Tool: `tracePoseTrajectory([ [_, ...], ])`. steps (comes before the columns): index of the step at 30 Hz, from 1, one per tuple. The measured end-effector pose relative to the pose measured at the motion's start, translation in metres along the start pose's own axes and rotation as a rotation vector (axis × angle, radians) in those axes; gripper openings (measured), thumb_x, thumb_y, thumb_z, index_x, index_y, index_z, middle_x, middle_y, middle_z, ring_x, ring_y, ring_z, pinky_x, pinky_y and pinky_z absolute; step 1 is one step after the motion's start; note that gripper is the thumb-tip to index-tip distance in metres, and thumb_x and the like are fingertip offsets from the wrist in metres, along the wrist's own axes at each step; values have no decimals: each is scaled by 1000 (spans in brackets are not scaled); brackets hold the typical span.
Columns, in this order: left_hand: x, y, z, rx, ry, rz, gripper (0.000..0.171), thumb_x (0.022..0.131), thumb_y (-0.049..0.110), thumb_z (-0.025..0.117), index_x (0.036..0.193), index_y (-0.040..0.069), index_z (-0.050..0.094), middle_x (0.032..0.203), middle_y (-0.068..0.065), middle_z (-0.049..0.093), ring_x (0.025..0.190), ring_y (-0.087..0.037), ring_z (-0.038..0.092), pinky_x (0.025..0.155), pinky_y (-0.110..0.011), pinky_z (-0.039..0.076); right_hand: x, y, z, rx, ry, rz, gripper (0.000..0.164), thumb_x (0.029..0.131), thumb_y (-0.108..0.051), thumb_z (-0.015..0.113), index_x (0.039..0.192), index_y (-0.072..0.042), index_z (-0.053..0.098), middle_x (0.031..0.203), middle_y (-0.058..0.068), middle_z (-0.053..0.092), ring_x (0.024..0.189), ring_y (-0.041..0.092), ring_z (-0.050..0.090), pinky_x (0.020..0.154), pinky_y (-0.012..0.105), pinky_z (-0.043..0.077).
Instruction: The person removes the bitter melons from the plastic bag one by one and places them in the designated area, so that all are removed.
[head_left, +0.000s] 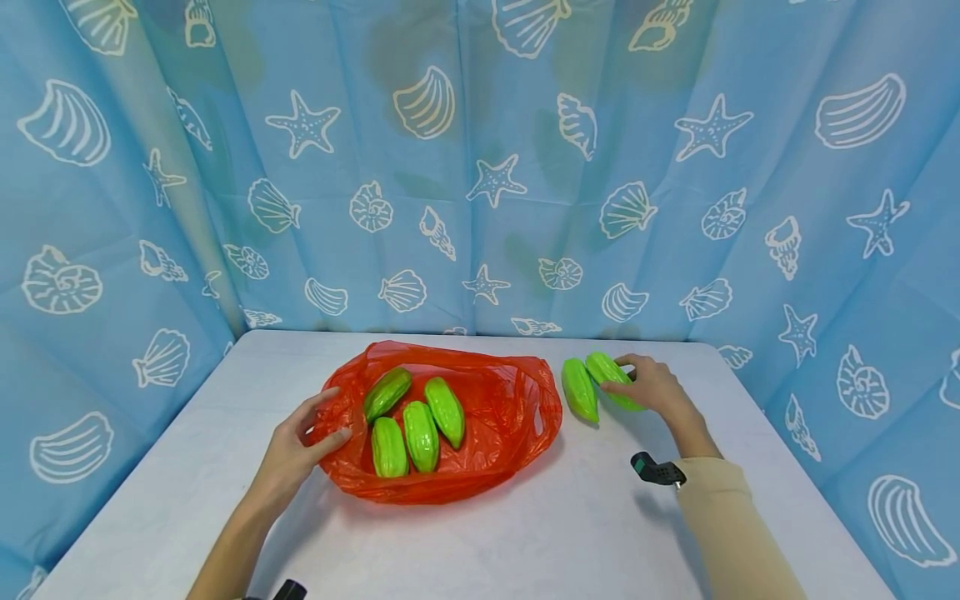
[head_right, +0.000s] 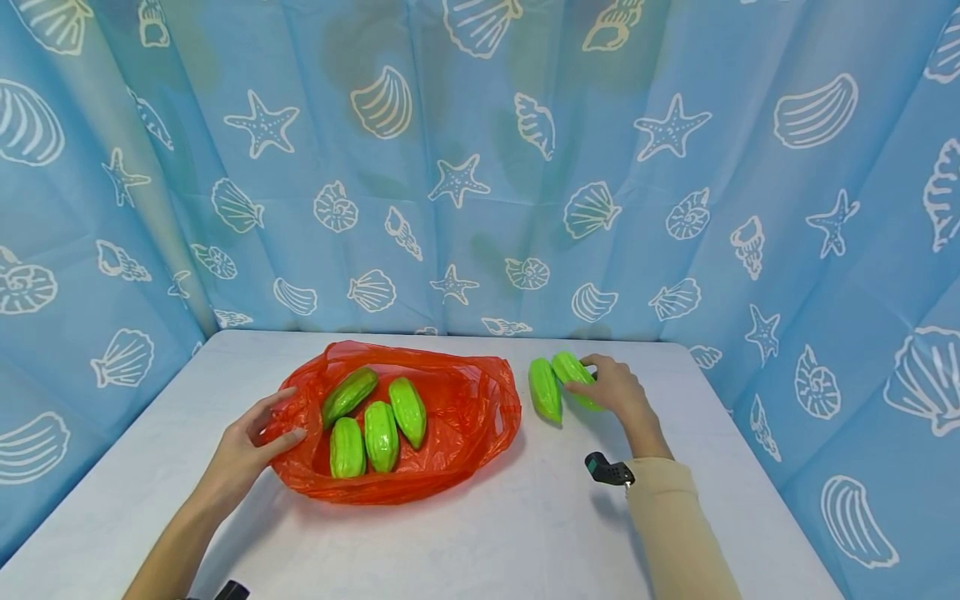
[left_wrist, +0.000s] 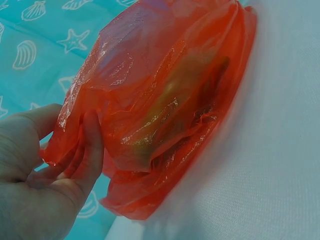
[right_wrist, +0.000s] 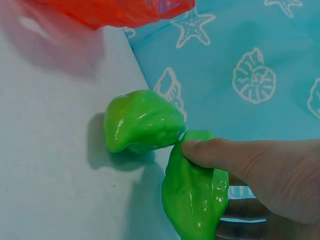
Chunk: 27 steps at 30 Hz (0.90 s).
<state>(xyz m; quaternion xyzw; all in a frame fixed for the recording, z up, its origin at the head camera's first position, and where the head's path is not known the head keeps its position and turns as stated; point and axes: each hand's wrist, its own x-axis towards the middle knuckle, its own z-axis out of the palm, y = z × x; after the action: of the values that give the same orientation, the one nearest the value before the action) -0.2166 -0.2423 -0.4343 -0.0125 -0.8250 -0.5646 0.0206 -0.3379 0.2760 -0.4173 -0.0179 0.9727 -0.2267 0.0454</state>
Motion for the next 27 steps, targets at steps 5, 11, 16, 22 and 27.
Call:
tracePoseTrajectory([
  [5,-1,0,1,9,2,10,73,89,36,71,151,25,34,151,-13,43,130,-34,52,88,-28,58,2,-1,4,0,3,29,70,89,-44,68,139,1,49,127,30,59,111,43,58,88,53,54],
  [11,-2,-1,1,12,2,21,72,90,35,71,151,26,34,152,-12,42,132,-34,50,89,-29,58,3,-1,7,-9,2,49,71,89,-45,68,138,2,49,127,31,58,111,44,59,87,52,55],
  [16,-2,-2,1,7,1,21,72,90,34,71,151,27,35,153,-12,42,132,-34,50,89,-29,58,4,-1,9,-8,8,66,71,89,-44,68,138,4,49,128,32,57,112,44,58,88,53,55],
  [22,-1,-1,1,3,-4,13,71,90,34,71,151,27,35,154,-12,41,132,-34,50,89,-29,58,3,-1,12,-16,20,68,70,90,-43,66,137,7,49,128,33,57,114,47,58,88,54,54],
  [27,-1,0,1,5,-3,2,72,90,35,71,151,27,34,154,-11,41,132,-34,50,90,-29,58,1,-2,12,-21,18,79,71,90,-43,66,136,8,49,127,34,57,113,47,58,86,53,54],
])
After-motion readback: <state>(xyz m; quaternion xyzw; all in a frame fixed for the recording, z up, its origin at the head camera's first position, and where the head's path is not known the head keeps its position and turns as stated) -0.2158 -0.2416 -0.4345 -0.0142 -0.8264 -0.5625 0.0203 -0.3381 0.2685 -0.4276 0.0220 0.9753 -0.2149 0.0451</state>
